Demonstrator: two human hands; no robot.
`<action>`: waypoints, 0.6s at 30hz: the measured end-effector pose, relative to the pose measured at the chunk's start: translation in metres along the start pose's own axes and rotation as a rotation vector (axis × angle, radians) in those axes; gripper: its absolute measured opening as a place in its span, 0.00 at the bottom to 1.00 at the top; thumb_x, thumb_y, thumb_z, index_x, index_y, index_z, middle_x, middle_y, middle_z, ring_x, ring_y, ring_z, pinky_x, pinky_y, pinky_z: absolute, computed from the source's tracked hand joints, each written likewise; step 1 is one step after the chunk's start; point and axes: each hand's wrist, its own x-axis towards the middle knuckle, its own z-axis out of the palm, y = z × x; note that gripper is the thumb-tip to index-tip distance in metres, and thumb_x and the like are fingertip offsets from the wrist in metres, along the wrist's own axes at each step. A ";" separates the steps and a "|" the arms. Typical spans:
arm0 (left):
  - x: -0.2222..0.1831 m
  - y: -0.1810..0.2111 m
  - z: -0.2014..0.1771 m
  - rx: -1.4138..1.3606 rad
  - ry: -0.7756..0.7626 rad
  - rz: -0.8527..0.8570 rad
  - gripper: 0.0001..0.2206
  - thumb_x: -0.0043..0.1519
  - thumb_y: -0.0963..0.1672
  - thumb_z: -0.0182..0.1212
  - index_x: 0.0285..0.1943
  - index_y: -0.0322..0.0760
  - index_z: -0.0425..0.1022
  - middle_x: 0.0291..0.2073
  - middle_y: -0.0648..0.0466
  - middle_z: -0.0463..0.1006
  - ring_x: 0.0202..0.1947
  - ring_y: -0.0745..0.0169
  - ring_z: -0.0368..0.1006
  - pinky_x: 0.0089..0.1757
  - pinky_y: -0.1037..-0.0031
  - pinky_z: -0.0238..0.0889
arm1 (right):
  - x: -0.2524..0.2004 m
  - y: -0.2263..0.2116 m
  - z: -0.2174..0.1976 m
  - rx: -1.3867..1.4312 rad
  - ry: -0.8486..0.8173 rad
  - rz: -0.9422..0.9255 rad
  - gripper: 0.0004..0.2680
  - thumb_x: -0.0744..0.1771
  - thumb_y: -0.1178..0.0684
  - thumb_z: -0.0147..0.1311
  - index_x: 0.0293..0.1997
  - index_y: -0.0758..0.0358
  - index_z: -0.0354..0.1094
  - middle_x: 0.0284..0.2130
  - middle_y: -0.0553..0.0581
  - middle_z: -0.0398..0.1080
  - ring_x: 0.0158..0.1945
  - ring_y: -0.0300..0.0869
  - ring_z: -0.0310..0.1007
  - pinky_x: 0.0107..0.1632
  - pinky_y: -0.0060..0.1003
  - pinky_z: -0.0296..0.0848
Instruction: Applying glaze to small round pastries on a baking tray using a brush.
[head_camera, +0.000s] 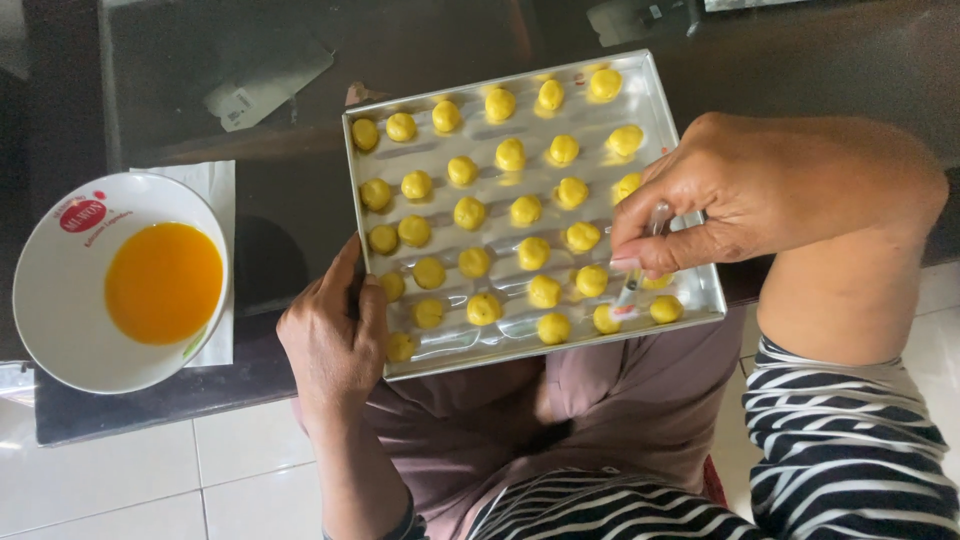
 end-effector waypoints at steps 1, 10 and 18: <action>0.000 -0.001 0.001 -0.001 0.004 -0.003 0.19 0.54 0.38 0.55 0.55 0.24 0.77 0.21 0.46 0.76 0.14 0.59 0.63 0.22 0.72 0.57 | 0.002 -0.004 0.001 -0.003 -0.003 -0.002 0.10 0.60 0.46 0.61 0.39 0.55 0.80 0.32 0.43 0.86 0.20 0.32 0.85 0.22 0.26 0.81; 0.000 -0.002 0.000 0.014 0.014 0.008 0.18 0.55 0.39 0.56 0.55 0.26 0.77 0.16 0.47 0.71 0.13 0.59 0.60 0.22 0.70 0.56 | 0.015 -0.015 0.004 -0.070 0.050 0.077 0.10 0.61 0.44 0.60 0.37 0.55 0.80 0.31 0.42 0.86 0.13 0.37 0.75 0.18 0.31 0.73; -0.001 0.000 -0.001 -0.004 0.032 0.020 0.17 0.55 0.39 0.55 0.53 0.25 0.77 0.22 0.45 0.78 0.15 0.57 0.66 0.24 0.71 0.59 | 0.019 -0.013 0.006 0.065 -0.049 -0.164 0.09 0.62 0.47 0.59 0.40 0.57 0.79 0.34 0.47 0.84 0.28 0.36 0.82 0.32 0.30 0.81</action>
